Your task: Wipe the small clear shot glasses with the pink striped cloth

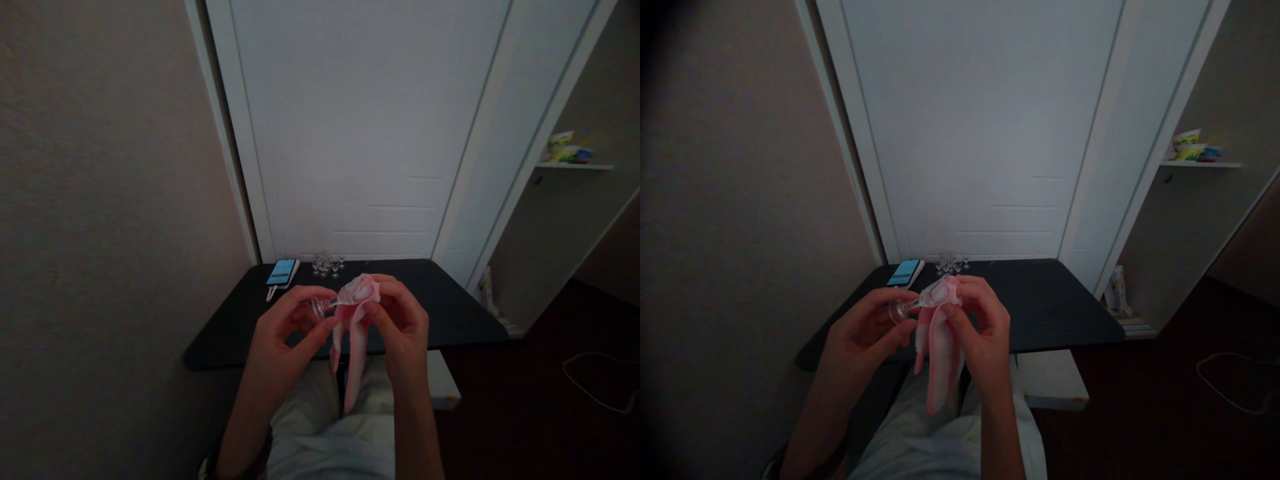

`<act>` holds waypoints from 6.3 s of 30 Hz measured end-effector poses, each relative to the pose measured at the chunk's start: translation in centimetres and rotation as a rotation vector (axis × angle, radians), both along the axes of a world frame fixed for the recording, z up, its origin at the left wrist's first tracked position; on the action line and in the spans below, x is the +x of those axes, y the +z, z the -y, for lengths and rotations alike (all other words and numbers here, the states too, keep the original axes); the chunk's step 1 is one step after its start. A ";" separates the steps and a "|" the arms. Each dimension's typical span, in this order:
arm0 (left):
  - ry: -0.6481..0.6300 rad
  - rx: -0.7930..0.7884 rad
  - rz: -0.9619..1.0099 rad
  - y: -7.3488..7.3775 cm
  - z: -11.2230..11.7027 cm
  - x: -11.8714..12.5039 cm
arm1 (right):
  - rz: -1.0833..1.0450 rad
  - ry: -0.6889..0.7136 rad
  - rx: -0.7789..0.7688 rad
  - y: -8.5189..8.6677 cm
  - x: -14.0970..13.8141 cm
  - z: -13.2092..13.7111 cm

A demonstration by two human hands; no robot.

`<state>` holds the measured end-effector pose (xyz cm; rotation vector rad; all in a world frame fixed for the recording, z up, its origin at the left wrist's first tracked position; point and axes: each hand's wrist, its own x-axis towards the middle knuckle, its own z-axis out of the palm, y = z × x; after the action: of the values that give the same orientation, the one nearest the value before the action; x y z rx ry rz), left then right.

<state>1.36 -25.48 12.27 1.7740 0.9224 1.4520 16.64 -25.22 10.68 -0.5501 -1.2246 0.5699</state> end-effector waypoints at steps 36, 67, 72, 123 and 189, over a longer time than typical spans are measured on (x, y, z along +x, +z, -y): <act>0.086 0.068 0.112 0.3 0.2 0.6 | 0.006 -0.100 0.003 0.1 0.8 -0.4; -0.085 0.018 -0.041 0.1 -0.1 0.5 | -0.253 0.059 -0.120 -0.3 0.4 -0.7; -0.053 0.015 0.006 0.1 -0.2 0.8 | -0.180 0.101 -0.087 -0.4 0.2 -1.0; 0.010 -0.012 -0.031 -0.3 -0.1 0.8 | 0.023 0.101 -0.249 0.1 -0.1 -0.4; 0.199 -0.006 0.034 -1.5 -1.5 0.8 | -0.042 -0.082 -0.249 -0.4 -0.8 -1.0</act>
<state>2.16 -23.99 10.77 1.6860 1.1107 1.5960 15.80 -24.27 10.33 -0.7909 -1.0927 0.6653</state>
